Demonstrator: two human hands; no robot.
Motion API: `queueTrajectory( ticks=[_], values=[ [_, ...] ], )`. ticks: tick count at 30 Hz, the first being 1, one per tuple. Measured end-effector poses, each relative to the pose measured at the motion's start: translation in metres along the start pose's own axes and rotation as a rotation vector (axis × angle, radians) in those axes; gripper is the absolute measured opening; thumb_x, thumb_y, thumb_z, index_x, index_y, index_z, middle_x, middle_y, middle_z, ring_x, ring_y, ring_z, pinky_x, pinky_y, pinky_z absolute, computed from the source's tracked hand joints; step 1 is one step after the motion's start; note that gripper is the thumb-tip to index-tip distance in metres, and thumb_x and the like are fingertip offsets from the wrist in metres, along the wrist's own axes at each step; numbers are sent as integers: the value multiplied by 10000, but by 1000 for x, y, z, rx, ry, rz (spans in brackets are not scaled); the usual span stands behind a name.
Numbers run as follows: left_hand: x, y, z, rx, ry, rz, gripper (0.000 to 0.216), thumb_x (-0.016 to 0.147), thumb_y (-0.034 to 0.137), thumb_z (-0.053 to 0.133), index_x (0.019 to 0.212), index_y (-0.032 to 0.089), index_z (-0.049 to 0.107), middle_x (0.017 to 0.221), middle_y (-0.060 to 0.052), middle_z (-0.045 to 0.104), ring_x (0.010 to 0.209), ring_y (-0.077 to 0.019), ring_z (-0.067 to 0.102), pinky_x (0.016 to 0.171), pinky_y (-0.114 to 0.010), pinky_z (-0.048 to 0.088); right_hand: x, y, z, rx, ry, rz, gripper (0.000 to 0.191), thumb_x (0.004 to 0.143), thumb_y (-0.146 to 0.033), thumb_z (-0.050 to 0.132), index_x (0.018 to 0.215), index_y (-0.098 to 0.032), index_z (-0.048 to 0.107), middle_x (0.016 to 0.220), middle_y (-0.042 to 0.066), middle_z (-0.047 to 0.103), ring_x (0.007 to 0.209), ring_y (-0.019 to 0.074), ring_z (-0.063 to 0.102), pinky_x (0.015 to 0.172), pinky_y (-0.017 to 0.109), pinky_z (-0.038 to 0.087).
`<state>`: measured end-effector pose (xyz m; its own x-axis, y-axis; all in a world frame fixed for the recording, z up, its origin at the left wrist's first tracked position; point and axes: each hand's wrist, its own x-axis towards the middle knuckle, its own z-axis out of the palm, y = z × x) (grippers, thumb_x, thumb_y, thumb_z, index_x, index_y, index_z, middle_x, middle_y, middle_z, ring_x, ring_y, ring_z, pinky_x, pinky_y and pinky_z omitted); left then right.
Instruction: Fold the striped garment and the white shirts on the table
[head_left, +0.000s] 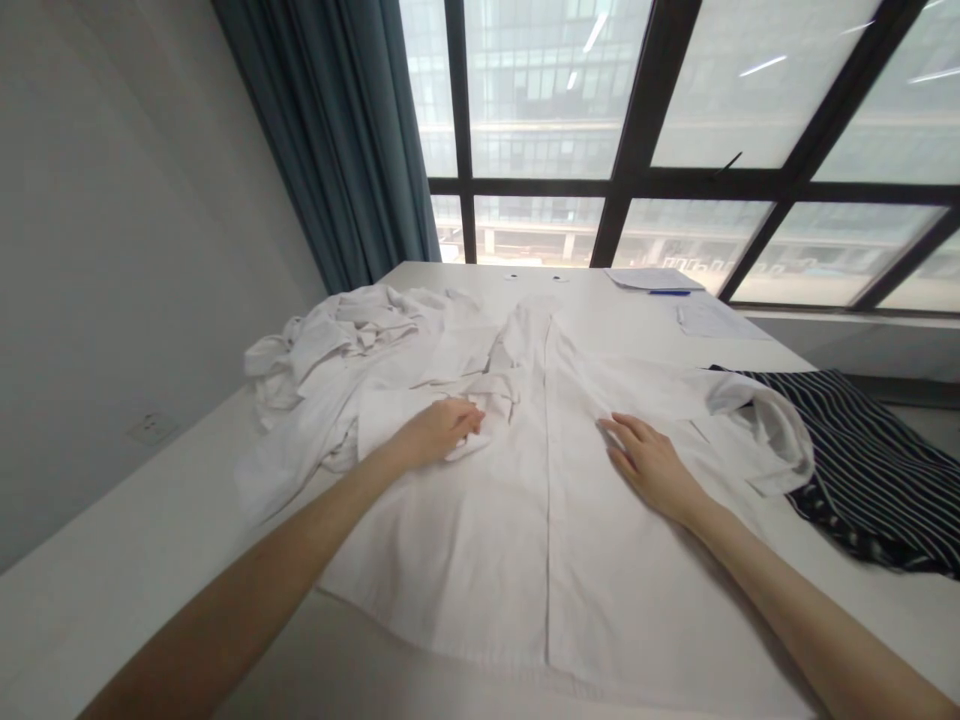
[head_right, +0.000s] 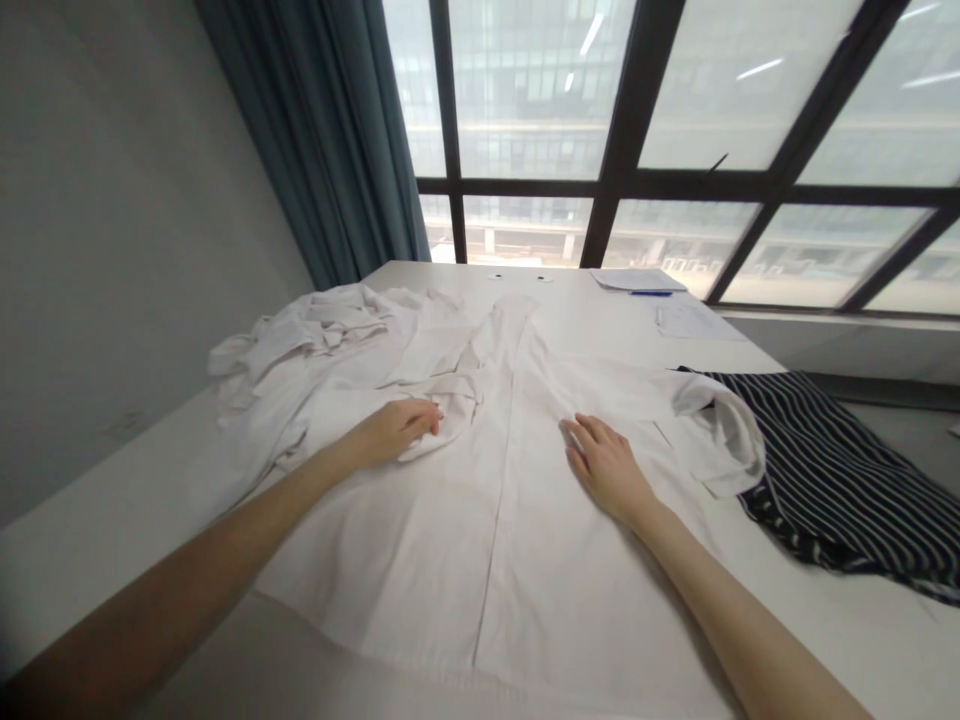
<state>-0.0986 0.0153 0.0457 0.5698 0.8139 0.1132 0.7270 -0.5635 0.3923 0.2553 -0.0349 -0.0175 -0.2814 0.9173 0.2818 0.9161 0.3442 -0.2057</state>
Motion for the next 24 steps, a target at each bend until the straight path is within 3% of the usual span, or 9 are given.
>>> queueTrajectory(
  ticks=[3, 5, 7, 9, 13, 15, 17, 21, 24],
  values=[
    [10, -12, 3, 11, 202, -113, 269, 944, 275, 432, 1066, 150, 637, 1112, -93, 674, 1072, -198, 611, 970, -319, 441, -3, -2, 0, -14, 20, -5, 429, 970, -339, 361, 1338, -191, 524, 1401, 175, 519, 1293, 307, 482, 1009, 504, 428],
    [18, -17, 8, 124, 280, -197, 447, 889, 299, 547, 1302, 130, 515, 1350, -149, 558, 1270, -245, 498, 1066, -381, 371, -3, -3, -1, -21, 25, -3, 427, 972, -345, 357, 1329, -189, 532, 1399, 175, 522, 1291, 303, 486, 1007, 499, 429],
    [25, -18, 15, 219, 234, -294, 634, 862, 376, 614, 1408, 129, 410, 1419, -187, 499, 1330, -303, 442, 1083, -455, 335, -3, -3, -1, -23, 28, -1, 422, 972, -349, 358, 1321, -193, 539, 1398, 170, 524, 1293, 298, 486, 1011, 491, 427],
    [30, -15, 20, 251, 154, -350, 641, 857, 415, 629, 1401, 141, 429, 1369, -191, 551, 1289, -330, 488, 1059, -479, 344, -3, -3, -1, -21, 32, -1, 415, 973, -352, 360, 1312, -202, 546, 1397, 164, 527, 1295, 295, 486, 1013, 485, 426],
    [36, -3, 12, 241, 78, -321, 503, 871, 239, 583, 1361, 189, 484, 1209, -130, 668, 1116, -267, 623, 944, -359, 438, -3, -2, 0, -20, 32, -4, 409, 978, -353, 359, 1304, -201, 553, 1399, 164, 525, 1299, 301, 478, 1014, 487, 424],
    [37, 3, -12, 258, 66, -298, 468, 853, 129, 534, 1311, 223, 533, 1180, -88, 681, 1059, -230, 642, 874, -300, 463, -4, -1, 0, -22, 23, -4, 413, 980, -350, 357, 1306, -186, 552, 1405, 170, 517, 1305, 305, 471, 1018, 490, 420],
    [37, 5, -52, 387, 137, -268, 408, 865, 86, 474, 1231, 220, 593, 1223, -69, 645, 1092, -225, 611, 880, -288, 453, -4, -1, 0, -21, 19, -2, 412, 981, -347, 358, 1306, -184, 551, 1407, 171, 515, 1304, 305, 471, 1020, 494, 420],
    [36, -12, -148, 677, 564, -338, 407, 1015, 212, 245, 1221, 127, 585, 1190, -44, 542, 1208, -259, 477, 939, -346, 390, -3, -3, -1, -6, 22, -8, 402, 976, -339, 367, 1306, -204, 553, 1409, 162, 520, 1302, 299, 477, 1019, 500, 426],
    [34, -47, -191, 722, 754, -453, 460, 1046, 299, 216, 1266, 92, 562, 1270, -62, 459, 1266, -296, 375, 977, -403, 342, -4, -9, -1, 6, -13, -24, 426, 968, -320, 379, 1343, -191, 532, 1435, 162, 503, 1343, 293, 442, 1046, 488, 412]
  ],
)
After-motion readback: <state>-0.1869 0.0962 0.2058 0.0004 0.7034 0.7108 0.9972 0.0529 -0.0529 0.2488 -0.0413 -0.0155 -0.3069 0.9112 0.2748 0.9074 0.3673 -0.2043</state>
